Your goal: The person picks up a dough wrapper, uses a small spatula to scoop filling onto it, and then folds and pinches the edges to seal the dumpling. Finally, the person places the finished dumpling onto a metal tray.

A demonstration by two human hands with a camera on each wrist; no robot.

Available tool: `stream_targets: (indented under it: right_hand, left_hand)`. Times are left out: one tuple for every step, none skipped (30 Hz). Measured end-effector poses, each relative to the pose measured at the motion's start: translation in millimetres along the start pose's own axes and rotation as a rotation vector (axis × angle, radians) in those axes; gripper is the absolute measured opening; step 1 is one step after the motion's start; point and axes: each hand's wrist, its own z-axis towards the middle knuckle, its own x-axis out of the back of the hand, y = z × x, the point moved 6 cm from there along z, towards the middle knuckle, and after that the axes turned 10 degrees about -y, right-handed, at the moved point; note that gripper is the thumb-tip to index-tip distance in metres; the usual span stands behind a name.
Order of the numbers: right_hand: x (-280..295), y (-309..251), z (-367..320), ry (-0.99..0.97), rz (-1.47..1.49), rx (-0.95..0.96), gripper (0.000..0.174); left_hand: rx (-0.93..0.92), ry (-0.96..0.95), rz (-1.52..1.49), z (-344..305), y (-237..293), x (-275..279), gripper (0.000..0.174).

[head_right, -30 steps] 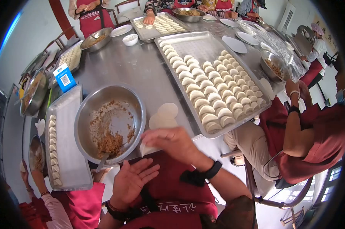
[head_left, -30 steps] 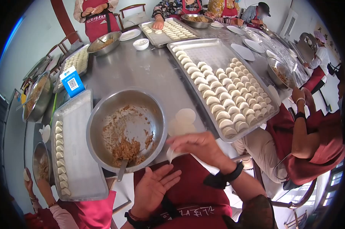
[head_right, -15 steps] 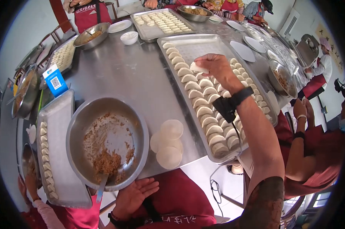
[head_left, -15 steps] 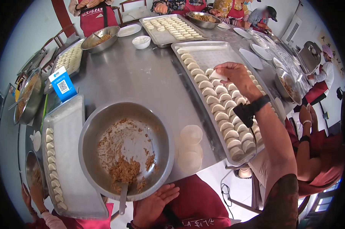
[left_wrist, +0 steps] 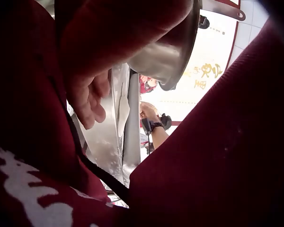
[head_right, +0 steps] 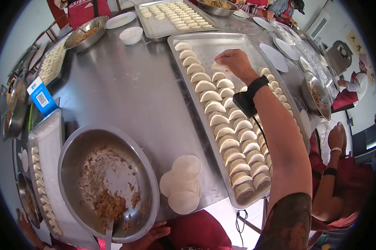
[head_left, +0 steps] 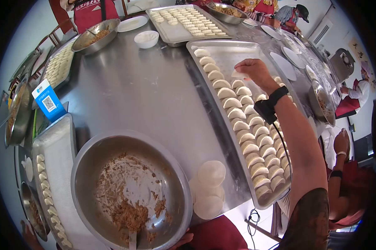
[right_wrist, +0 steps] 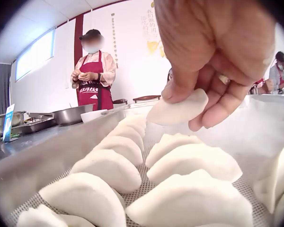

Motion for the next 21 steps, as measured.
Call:
stream_targets:
  right_hand:
    - [-3.7,1.9,2.4,-0.010,0.011,0.001,0.017]
    - [-6.8,3.6,4.2,-0.020,0.023,0.001,0.016]
    - [-8.7,3.6,5.6,-0.032,0.004,0.005,0.015]
    - [-9.5,2.2,6.5,-0.044,-0.015,0.009,0.014]
    - [-10.7,1.4,7.7,-0.055,-0.034,0.015,0.013]
    - [-13.1,1.2,8.8,-0.069,-0.034,0.025,0.013]
    - [-15.5,0.8,9.5,-0.082,-0.035,0.034,0.013]
    - [-16.9,0.6,10.0,-0.096,-0.035,0.044,0.012]
    - [-19.0,3.9,12.1,-0.106,-0.025,0.061,0.012]
    - [-22.6,8.6,15.0,-0.117,-0.015,0.078,0.012]
    - [-24.6,13.0,17.1,-0.128,-0.004,0.095,0.012]
    - [-25.7,12.8,16.6,-0.133,-0.020,0.110,0.011]
    - [-27.0,12.3,15.9,-0.140,-0.037,0.125,0.011]
    - [-28.0,11.5,14.6,-0.147,-0.054,0.141,0.011]
    - [-28.2,15.9,15.2,-0.170,-0.059,0.121,0.013]
    - [-27.8,20.0,16.7,-0.192,-0.065,0.101,0.014]
    - [-27.4,22.3,17.2,-0.213,-0.070,0.084,0.016]
    - [-25.7,16.8,12.0,-0.181,-0.059,0.097,0.018]
    - [-24.9,9.9,4.2,-0.151,-0.047,0.112,0.021]
    - [-23.4,1.5,-1.4,-0.122,-0.037,0.129,0.023]
    - [-20.5,-4.9,-4.9,-0.101,-0.093,0.120,0.025]
  left_hand:
    - [-0.004,0.007,0.034,-0.2,0.5,-0.3,0.064]
    - [-0.003,0.021,0.025,-0.2,1.2,-0.9,0.064]
    - [-0.002,0.036,0.017,-0.4,2.5,-2.3,0.064]
    - [-0.002,0.049,0.009,-0.4,3.6,-3.7,0.064]
    - [-0.002,0.062,0.002,0.0,4.7,-4.8,0.065]
    - [-0.003,0.074,-0.005,0.4,5.7,-5.4,0.065]
    - [-0.003,0.086,-0.012,0.7,6.3,-5.1,0.065]
    - [0.004,0.080,-0.035,0.6,5.3,-3.9,0.065]
    - [0.011,0.075,-0.058,-0.5,3.6,-1.4,0.064]
    - [0.018,0.069,-0.080,-1.3,2.0,0.2,0.064]
    - [0.018,0.068,-0.052,-1.9,1.3,0.5,0.064]
    - [0.018,0.067,-0.026,-2.4,0.4,0.5,0.064]
    - [0.017,0.065,0.001,-2.7,0.0,0.0,0.064]
    - [0.039,0.113,-0.001,-3.1,-0.3,2.4,0.063]
    - [0.063,0.160,-0.003,-1.6,1.7,3.0,0.063]
    - [0.086,0.205,-0.004,-0.3,2.8,3.8,0.063]
    - [0.073,0.153,-0.011,2.2,4.1,0.4,0.063]
    - [0.057,0.103,-0.016,3.7,4.8,-2.2,0.063]
    - [0.040,0.053,-0.023,4.2,5.1,-4.6,0.064]
    - [0.031,0.024,-0.028,4.5,5.0,-5.2,0.065]
    - [0.021,-0.007,-0.032,5.1,5.0,-5.0,0.066]
